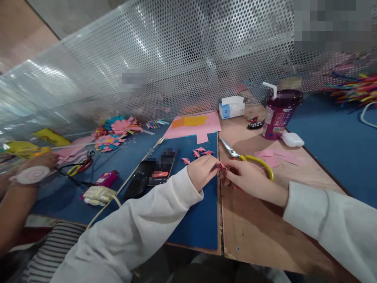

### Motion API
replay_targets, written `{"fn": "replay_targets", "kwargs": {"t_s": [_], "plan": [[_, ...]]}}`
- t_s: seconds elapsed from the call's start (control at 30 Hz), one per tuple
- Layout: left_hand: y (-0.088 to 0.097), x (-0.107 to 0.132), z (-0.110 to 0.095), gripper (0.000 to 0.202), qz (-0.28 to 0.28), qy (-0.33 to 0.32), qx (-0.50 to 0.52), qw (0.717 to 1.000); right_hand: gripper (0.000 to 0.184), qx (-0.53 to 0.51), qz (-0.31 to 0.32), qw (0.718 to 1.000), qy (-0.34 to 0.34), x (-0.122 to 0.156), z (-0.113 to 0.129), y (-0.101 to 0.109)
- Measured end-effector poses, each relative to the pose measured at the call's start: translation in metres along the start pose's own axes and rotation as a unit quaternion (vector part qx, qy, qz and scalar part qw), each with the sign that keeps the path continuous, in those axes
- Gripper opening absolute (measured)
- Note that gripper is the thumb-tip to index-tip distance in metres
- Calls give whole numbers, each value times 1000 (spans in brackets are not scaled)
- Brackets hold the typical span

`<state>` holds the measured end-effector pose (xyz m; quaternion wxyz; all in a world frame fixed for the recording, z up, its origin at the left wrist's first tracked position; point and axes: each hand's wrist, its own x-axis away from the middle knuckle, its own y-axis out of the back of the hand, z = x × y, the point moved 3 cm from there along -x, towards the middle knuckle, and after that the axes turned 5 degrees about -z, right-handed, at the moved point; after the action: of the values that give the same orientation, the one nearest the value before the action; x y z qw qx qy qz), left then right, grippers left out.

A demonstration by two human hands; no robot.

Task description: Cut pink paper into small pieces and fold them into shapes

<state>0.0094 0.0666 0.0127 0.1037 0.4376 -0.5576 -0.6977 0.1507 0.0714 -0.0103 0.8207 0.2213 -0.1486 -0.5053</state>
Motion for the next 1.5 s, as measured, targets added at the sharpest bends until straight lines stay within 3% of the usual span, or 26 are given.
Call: {"fn": "replay_targets", "kwargs": {"t_s": [0.23, 0.33, 0.37, 0.43, 0.5, 0.57, 0.63, 0.8, 0.9, 1.03, 1.13, 1.33, 1.5], "plan": [[0, 9, 6, 16, -29, -4, 41, 999, 33, 49, -14, 998, 26, -3, 3, 0], [2, 15, 7, 16, -64, 4, 111, 992, 36, 31, -25, 999, 33, 2, 5, 0], [2, 17, 7, 25, -80, 11, 150, 985, 37, 5, -21, 999, 25, 6, 6, -2], [4, 22, 7, 47, -116, 72, 242, 961, 39, -78, 12, 997, -13, 13, 7, -8], [2, 27, 5, 52, -94, 143, 343, 924, 41, -165, 50, 983, -64, 20, 8, -15], [1, 30, 0, 44, -52, 167, 426, 887, 41, -227, 85, 965, -105, 25, 8, -23], [0, 33, -4, 33, -12, 177, 460, 870, 42, -265, 114, 948, -132, 29, 8, -28], [-2, 36, -1, 20, -28, 222, 491, 842, 43, -305, 160, 923, -171, 33, 5, -33], [0, 37, 2, 26, -54, 223, 478, 848, 40, -326, 121, 919, -186, 33, 5, -30], [7, 36, 1, 24, -10, 151, 419, 895, 40, -321, 65, 927, -185, 35, 5, -27], [11, 36, 1, 26, 1, 133, 394, 909, 36, -304, 25, 938, -167, 36, 4, -25], [7, 37, -4, 16, 20, 141, 394, 908, 27, -262, -29, 959, -107, 36, 9, -18], [7, 35, -8, 11, 44, 146, 444, 883, 24, -267, -34, 959, -90, 36, 9, -18]]}}
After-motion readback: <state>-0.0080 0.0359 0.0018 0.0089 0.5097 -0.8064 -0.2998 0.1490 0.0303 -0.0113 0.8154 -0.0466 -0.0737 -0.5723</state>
